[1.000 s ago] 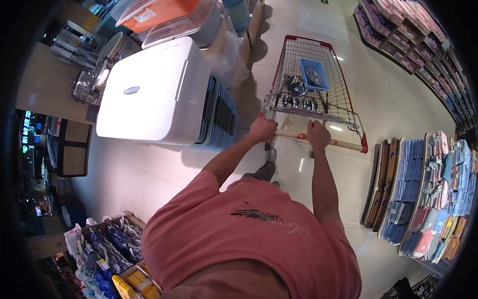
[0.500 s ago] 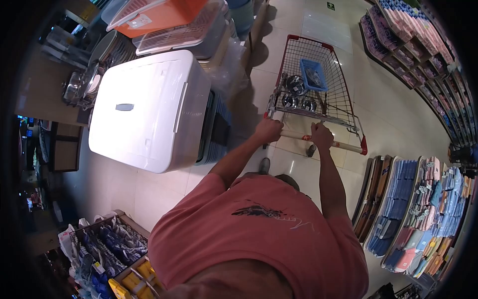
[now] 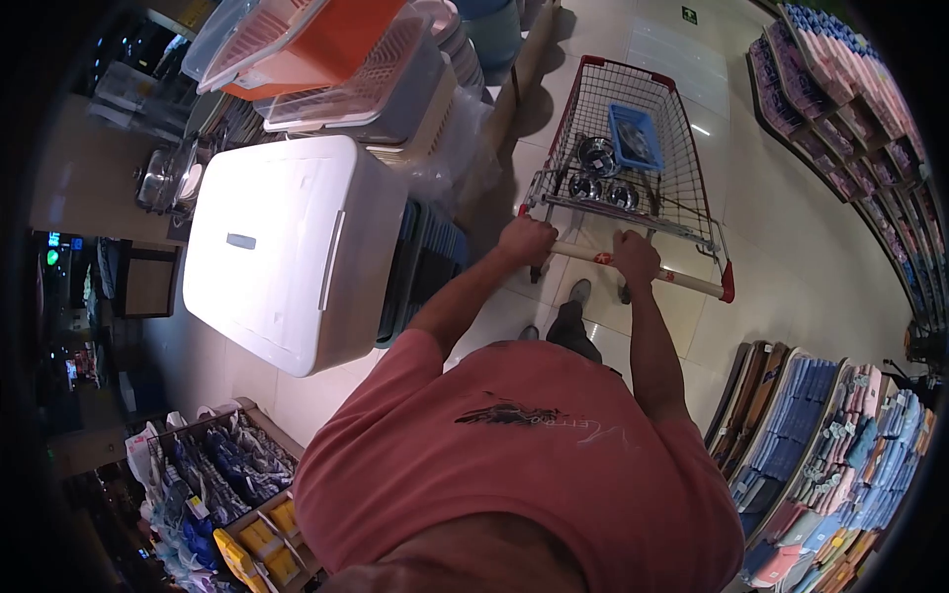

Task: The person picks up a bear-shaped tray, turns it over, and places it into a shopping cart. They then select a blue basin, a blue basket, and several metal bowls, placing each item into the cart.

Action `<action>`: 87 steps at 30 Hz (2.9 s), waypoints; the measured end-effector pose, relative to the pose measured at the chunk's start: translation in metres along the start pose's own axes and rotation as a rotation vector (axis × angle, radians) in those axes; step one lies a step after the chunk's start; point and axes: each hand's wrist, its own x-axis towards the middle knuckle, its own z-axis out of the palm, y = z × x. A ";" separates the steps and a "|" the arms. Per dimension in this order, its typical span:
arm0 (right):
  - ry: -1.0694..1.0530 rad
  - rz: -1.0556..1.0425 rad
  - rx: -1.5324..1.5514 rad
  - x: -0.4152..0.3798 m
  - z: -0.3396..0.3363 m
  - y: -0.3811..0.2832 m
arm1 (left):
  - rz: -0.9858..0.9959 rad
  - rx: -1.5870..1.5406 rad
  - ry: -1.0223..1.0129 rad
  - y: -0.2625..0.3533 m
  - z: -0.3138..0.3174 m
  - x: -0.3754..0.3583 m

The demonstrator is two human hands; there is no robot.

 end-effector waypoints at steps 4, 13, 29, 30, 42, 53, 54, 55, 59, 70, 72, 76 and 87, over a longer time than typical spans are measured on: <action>-0.068 -0.058 -0.001 0.046 -0.012 -0.006 | -0.082 0.004 -0.079 -0.014 -0.013 0.033; -0.277 -0.315 0.041 0.131 -0.035 -0.007 | -0.246 0.270 0.091 -0.039 0.000 0.100; -0.131 -0.388 -0.018 0.224 -0.052 -0.015 | -0.328 0.278 0.329 -0.067 0.002 0.187; -0.131 -0.390 -0.020 0.231 -0.055 -0.016 | -0.329 0.258 0.337 -0.069 0.001 0.192; -0.202 -0.347 -0.065 0.334 -0.071 -0.049 | -0.306 0.204 0.402 -0.123 -0.032 0.273; -0.246 -0.162 -0.038 0.440 -0.079 -0.060 | -0.339 0.145 0.404 -0.170 -0.037 0.351; -0.248 -0.166 -0.036 0.444 -0.083 -0.063 | -0.342 0.148 0.403 -0.172 -0.040 0.356; -0.249 -0.172 -0.048 0.449 -0.087 -0.064 | -0.343 0.137 0.387 -0.174 -0.042 0.361; -0.228 -0.272 -0.037 0.483 -0.074 -0.057 | -0.353 0.097 0.374 -0.185 -0.038 0.380; -0.614 -0.410 0.410 0.563 -0.085 -0.072 | -0.386 0.124 0.378 -0.202 -0.049 0.434; -0.681 -0.342 0.519 0.578 -0.085 -0.071 | -0.384 0.159 0.364 -0.205 -0.051 0.446; -0.686 -0.523 0.402 0.613 -0.079 -0.069 | -0.386 0.135 0.315 -0.216 -0.057 0.471; -0.600 -0.521 0.270 0.688 -0.091 -0.076 | -0.382 0.189 0.337 -0.252 -0.069 0.537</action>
